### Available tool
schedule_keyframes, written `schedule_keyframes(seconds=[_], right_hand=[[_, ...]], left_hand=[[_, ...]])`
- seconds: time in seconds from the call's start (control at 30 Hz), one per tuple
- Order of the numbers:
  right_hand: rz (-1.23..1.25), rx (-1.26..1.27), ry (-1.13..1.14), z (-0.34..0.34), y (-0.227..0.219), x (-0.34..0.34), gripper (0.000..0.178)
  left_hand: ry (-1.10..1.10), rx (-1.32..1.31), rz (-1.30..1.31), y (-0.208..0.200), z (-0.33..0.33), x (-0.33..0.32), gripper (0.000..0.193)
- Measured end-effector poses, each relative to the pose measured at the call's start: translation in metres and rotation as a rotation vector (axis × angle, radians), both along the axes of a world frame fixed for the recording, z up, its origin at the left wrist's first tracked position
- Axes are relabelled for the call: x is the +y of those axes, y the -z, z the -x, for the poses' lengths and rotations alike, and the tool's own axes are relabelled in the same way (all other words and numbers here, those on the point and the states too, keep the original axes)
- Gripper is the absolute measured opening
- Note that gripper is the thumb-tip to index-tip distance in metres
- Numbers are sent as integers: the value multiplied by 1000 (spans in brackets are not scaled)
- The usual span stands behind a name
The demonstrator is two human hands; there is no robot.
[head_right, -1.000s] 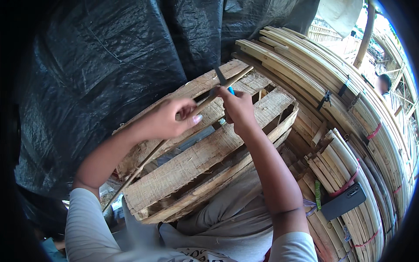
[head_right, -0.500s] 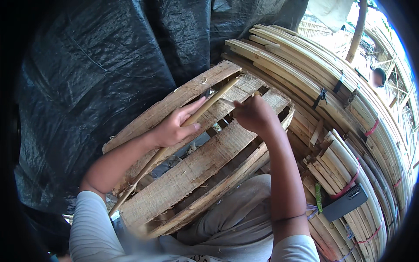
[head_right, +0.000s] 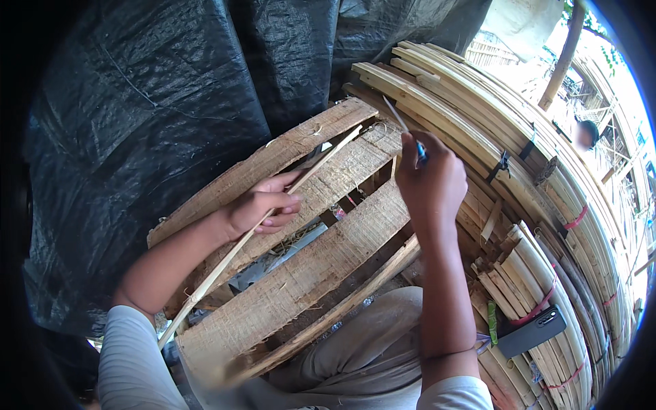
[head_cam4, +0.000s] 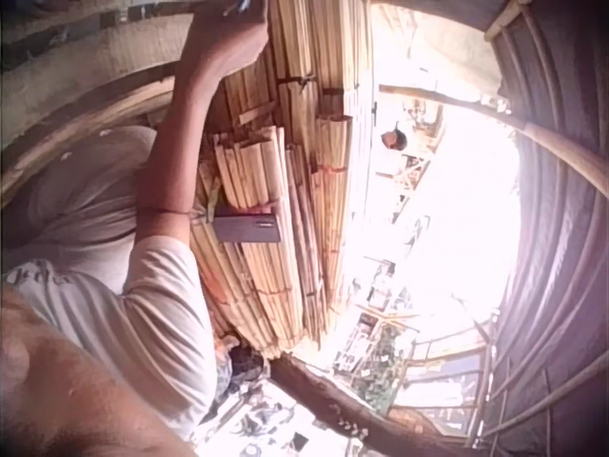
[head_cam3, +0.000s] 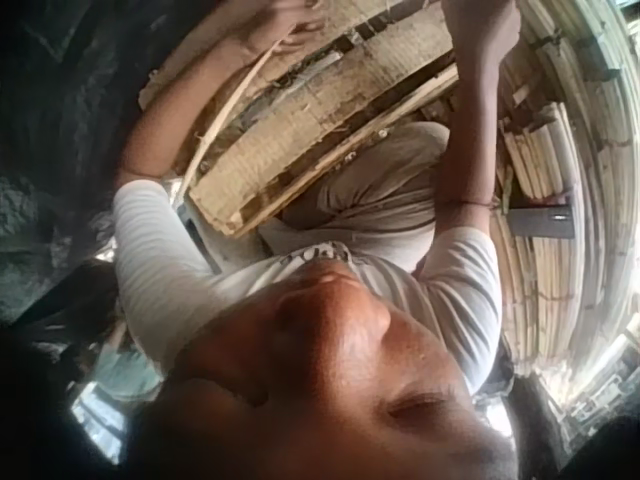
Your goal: The person shapes a bamboo strip by carving, shaving, and scraping its edges and surfaces with a small knife while resting it on a wooden crate.
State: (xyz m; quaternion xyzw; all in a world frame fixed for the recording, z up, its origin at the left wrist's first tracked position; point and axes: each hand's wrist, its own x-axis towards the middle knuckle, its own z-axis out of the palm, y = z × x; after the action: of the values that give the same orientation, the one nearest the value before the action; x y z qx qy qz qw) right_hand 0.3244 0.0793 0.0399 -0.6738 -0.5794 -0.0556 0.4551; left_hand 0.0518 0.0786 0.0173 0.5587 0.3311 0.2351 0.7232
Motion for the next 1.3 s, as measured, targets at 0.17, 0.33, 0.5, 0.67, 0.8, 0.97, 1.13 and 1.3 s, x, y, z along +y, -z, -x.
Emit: schedule_keyframes(seconds=[0.17,0.33,0.5,0.67,0.8,0.97,1.13,1.3], right_hand=[[174,245,-596,13,11,0,24],[170,205,-602,46,18,-4,51],[-65,-101,-280,52,30,-3,59],[-162,-177,-101,38,26,25,55],[-214,-288,-411,55,32,-2,53],[-227,-288,39,32,28,35,51],[-220,-117,-232,32,39,29,51],[-199,-281,-309,39,39,22,52]], left_hand=[[-51,90,-137,17,-10,-5,63],[-127,182,-123,18,-14,-15,36],[-9,54,40,-8,-6,-21,35],[-39,142,3,-14,-4,-26,38],[-44,146,-6,-9,-7,-32,37],[-29,94,44,-14,-11,-31,38],[-29,1,69,-15,-14,-37,37],[-82,85,75,-12,-17,-39,36]])
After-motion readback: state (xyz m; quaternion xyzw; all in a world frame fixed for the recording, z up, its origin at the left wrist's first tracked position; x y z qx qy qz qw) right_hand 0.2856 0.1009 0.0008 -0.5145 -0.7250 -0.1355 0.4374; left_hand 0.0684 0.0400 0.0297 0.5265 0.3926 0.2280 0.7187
